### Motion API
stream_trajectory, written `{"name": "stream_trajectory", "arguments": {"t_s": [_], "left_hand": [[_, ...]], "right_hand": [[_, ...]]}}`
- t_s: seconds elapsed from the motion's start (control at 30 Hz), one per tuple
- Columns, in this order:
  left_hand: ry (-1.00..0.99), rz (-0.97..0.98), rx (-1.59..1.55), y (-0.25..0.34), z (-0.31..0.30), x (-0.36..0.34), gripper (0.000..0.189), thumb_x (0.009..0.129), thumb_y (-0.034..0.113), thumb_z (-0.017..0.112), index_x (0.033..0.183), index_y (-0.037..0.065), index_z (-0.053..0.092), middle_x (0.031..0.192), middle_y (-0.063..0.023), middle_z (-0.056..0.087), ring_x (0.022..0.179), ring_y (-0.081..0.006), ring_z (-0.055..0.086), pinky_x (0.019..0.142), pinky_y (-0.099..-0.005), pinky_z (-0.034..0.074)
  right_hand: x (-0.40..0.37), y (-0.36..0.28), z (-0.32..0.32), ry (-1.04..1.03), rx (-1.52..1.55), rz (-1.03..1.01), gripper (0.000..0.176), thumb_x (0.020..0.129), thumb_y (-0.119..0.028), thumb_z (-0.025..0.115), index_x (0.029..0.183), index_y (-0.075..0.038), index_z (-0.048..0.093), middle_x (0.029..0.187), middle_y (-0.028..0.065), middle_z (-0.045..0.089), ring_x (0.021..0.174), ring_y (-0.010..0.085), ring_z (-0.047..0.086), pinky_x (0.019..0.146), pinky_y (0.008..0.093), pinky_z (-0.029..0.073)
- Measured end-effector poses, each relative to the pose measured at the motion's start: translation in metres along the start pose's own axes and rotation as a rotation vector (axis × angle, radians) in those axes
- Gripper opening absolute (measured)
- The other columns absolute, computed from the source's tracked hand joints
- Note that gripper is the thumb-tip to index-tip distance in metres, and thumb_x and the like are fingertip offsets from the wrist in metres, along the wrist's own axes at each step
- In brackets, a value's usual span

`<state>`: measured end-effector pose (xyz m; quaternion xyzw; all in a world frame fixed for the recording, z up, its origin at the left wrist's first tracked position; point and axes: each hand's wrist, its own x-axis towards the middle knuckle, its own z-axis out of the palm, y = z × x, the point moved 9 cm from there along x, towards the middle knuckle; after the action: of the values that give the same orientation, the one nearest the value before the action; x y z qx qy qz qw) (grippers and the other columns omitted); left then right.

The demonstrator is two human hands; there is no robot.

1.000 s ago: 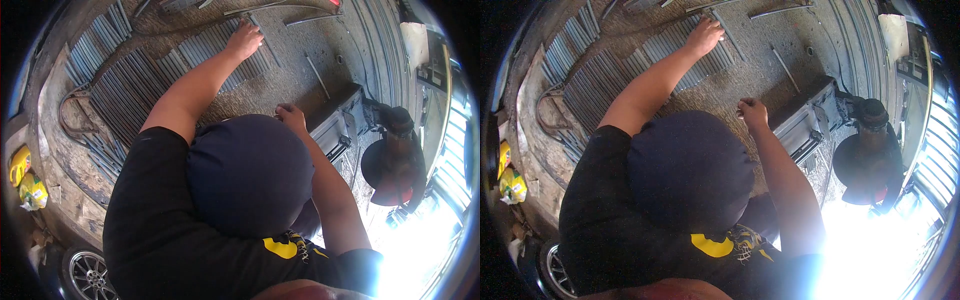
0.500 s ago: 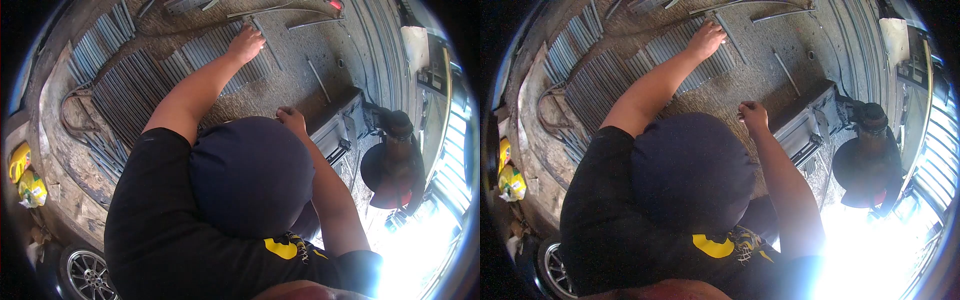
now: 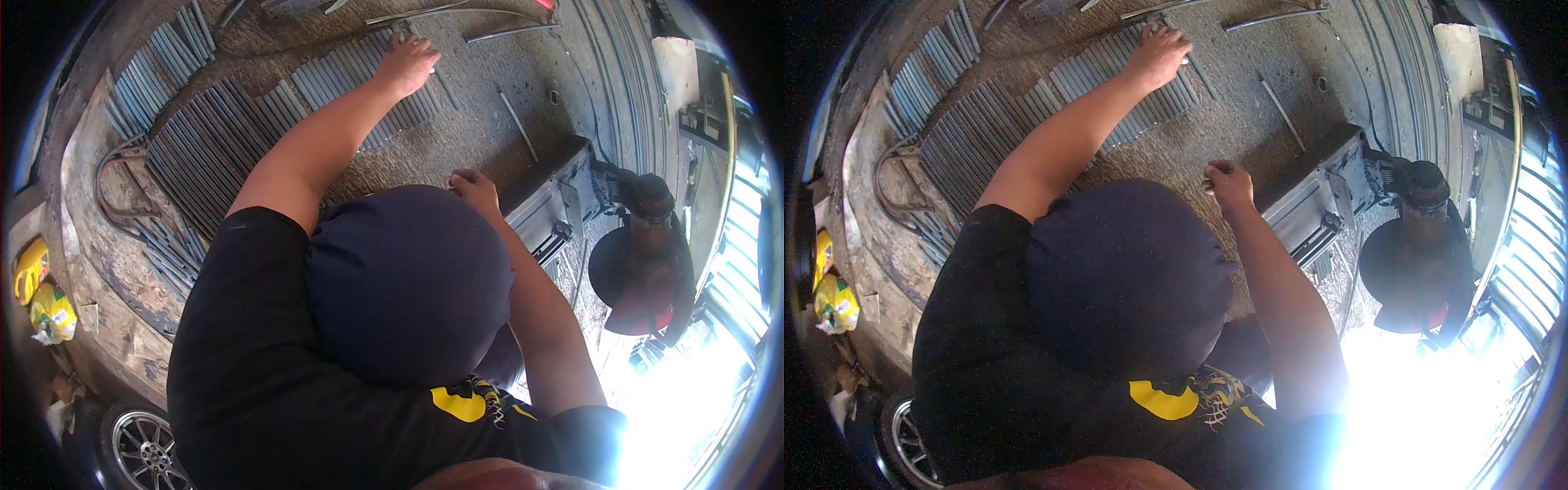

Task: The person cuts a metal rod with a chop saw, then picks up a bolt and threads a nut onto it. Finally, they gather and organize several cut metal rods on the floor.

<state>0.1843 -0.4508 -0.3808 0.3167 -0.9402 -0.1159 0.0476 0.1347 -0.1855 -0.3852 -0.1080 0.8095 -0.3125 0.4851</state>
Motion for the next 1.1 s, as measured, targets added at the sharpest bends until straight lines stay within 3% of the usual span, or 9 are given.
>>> {"name": "stream_trajectory", "arguments": {"t_s": [0.13, 0.2, 0.23, 0.43, 0.87, 0.93, 1.1], "left_hand": [[0.003, 0.174, 0.064, 0.025, 0.022, 0.012, 0.042, 0.092, 0.016, 0.051, 0.134, 0.018, 0.047, 0.141, -0.008, 0.041, 0.132, -0.0277, 0.035, 0.113, -0.0557, 0.02], [-0.222, 0.161, 0.052, 0.029, 0.037, 0.007, 0.047, 0.091, 0.016, 0.052, 0.137, 0.019, 0.044, 0.147, -0.006, 0.034, 0.136, -0.0276, 0.03, 0.114, -0.0547, 0.018], [-0.196, 0.169, 0.073, 0.028, 0.034, 0.003, 0.044, 0.089, 0.012, 0.053, 0.133, 0.018, 0.049, 0.141, -0.0064, 0.041, 0.133, -0.028, 0.034, 0.113, -0.0529, 0.021], [-0.079, 0.17, 0.053, 0.016, 0.02, -0.007, 0.03, 0.087, 0.005, 0.052, 0.114, 0.011, 0.061, 0.122, -0.0068, 0.051, 0.124, -0.0265, 0.042, 0.112, -0.0504, 0.025], [-0.095, 0.131, 0.06, 0.012, 0.026, -0.016, 0.033, 0.088, 0.006, 0.05, 0.119, 0.014, 0.058, 0.125, -0.007, 0.05, 0.127, -0.0226, 0.04, 0.115, -0.0505, 0.02], [-0.023, 0.134, 0.037, 0.01, 0.023, -0.019, 0.034, 0.089, 0.007, 0.048, 0.121, 0.015, 0.058, 0.127, -0.007, 0.05, 0.128, -0.0229, 0.039, 0.116, -0.0507, 0.017], [-0.092, 0.112, 0.005, 0.011, 0.018, -0.015, 0.03, 0.09, 0.008, 0.047, 0.115, 0.014, 0.062, 0.127, -0.0073, 0.05, 0.129, -0.0226, 0.038, 0.115, -0.0511, 0.016]], "right_hand": [[-0.001, -0.003, -0.001, 0.003, -0.043, -0.011, 0.026, 0.086, -0.008, 0.062, 0.106, 0.007, 0.059, 0.086, 0.0112, 0.064, 0.068, 0.0176, 0.063, 0.06, 0.0295, 0.053], [0.001, 0.001, -0.002, 0.001, -0.019, -0.008, 0.026, 0.086, -0.009, 0.062, 0.106, 0.007, 0.059, 0.086, 0.0112, 0.064, 0.068, 0.0176, 0.063, 0.06, 0.0296, 0.052], [0.002, 0.003, -0.002, -0.003, 0.005, -0.005, 0.026, 0.086, -0.009, 0.062, 0.106, 0.007, 0.059, 0.086, 0.0113, 0.064, 0.068, 0.0176, 0.063, 0.06, 0.0297, 0.052], [0.001, 0.004, -0.006, 0.022, -0.028, 0.002, 0.026, 0.085, -0.01, 0.063, 0.106, 0.006, 0.059, 0.085, 0.0106, 0.064, 0.068, 0.0172, 0.063, 0.06, 0.0295, 0.052], [0.005, 0.014, -0.002, -0.008, 0.004, 0.013, 0.025, 0.086, -0.009, 0.062, 0.107, 0.004, 0.059, 0.087, 0.0107, 0.065, 0.07, 0.0173, 0.064, 0.062, 0.0293, 0.053], [0.003, 0.015, -0.003, 0.0, -0.009, 0.035, 0.024, 0.086, -0.009, 0.062, 0.107, 0.004, 0.06, 0.087, 0.0111, 0.065, 0.071, 0.0176, 0.064, 0.063, 0.0296, 0.053], [-0.002, 0.011, 0.0, 0.009, -0.063, 0.022, 0.023, 0.085, -0.009, 0.064, 0.104, 0.003, 0.061, 0.085, 0.0108, 0.065, 0.069, 0.0173, 0.064, 0.062, 0.0294, 0.053]]}}
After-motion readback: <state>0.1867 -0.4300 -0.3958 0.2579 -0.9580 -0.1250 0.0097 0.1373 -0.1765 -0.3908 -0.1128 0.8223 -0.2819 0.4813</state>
